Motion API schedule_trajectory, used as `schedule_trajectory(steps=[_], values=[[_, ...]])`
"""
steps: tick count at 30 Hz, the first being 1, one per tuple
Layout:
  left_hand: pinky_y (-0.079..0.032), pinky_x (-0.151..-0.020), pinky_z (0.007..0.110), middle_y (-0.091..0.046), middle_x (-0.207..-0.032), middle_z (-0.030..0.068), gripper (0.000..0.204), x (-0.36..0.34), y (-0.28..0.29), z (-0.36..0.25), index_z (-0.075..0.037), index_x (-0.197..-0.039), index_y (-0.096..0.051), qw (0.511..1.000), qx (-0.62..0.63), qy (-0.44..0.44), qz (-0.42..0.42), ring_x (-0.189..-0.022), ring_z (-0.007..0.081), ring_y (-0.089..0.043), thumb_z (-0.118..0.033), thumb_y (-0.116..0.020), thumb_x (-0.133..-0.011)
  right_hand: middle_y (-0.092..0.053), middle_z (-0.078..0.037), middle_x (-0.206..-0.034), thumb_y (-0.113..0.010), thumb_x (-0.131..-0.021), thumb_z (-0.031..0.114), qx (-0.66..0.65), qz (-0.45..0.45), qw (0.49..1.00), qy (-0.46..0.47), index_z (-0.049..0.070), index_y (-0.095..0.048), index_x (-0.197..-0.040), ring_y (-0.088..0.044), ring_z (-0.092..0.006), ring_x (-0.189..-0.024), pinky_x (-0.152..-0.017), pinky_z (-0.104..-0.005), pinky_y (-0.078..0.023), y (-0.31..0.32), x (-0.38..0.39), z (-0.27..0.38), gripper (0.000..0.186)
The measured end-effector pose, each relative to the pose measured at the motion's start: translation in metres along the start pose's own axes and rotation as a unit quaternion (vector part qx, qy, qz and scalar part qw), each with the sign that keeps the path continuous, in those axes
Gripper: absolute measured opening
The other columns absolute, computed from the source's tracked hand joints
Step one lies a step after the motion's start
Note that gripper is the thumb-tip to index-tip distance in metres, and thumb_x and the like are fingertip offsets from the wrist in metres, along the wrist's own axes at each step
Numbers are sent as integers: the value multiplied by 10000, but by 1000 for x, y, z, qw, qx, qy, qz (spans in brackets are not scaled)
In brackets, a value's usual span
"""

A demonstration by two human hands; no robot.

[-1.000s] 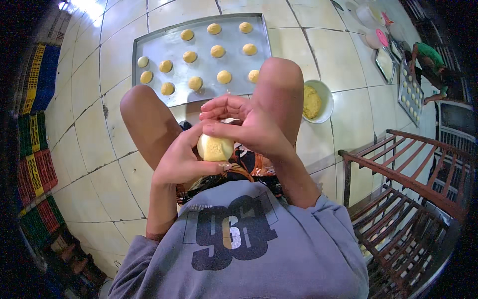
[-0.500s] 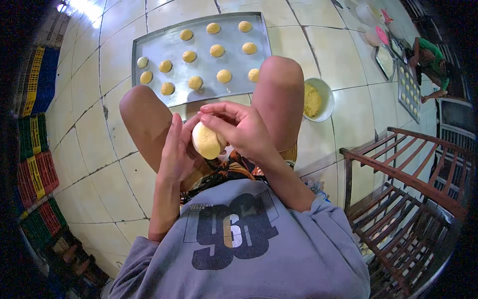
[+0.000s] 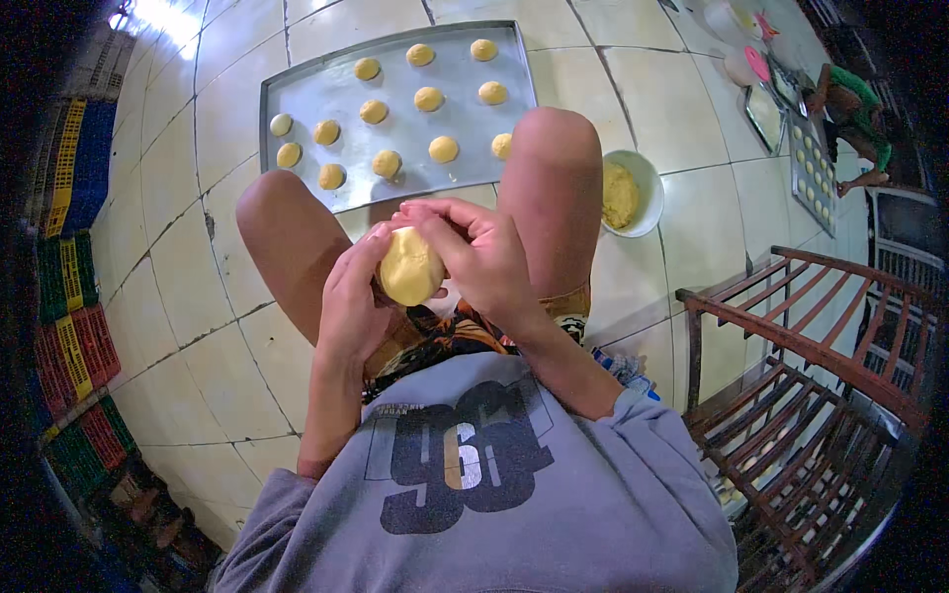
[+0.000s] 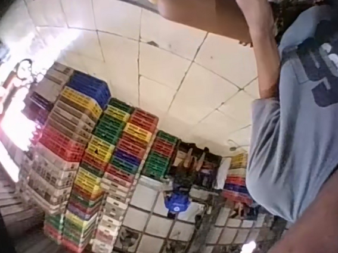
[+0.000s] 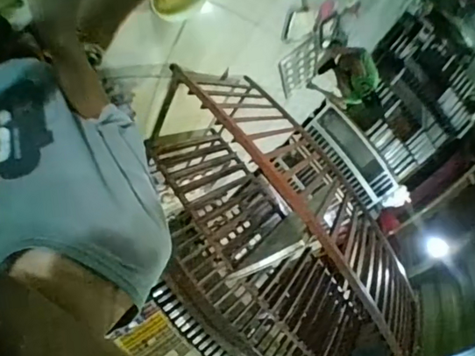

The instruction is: Mixing dough and rolling it into small balls on a baking tray.

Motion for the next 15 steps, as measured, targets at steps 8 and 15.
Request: schedule_trajectory(steps=[8,15], values=[[-495,-761,228,-629,-1057,117,323,0,2,-1,34,-1149,-571,998,59,-8,-8,-895,151,-599,-215,-428,-1001,-690,-109,-1025,-621,-900,83,103,8,987,122,-25,-572,-1210,-641,-124,-867,-759,-212,-516,-6,7,8,332],[-536,-718,250,-631,-1051,160,383,-2,5,3,47,-1186,-511,991,131,4,-19,-878,217,-640,-276,-413,-1005,-680,-96,-1054,-654,-878,113,-16,-23,999,44,-6,-555,-1225,-628,-131,-920,-810,-242,-494,1,4,-1,380]])
Point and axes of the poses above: each hand's wrist, its own x-axis away from the middle knuckle, its own y-axis out of the back of the hand, z = x × y, the point moved 9 cm from there along -x, towards the middle knuckle
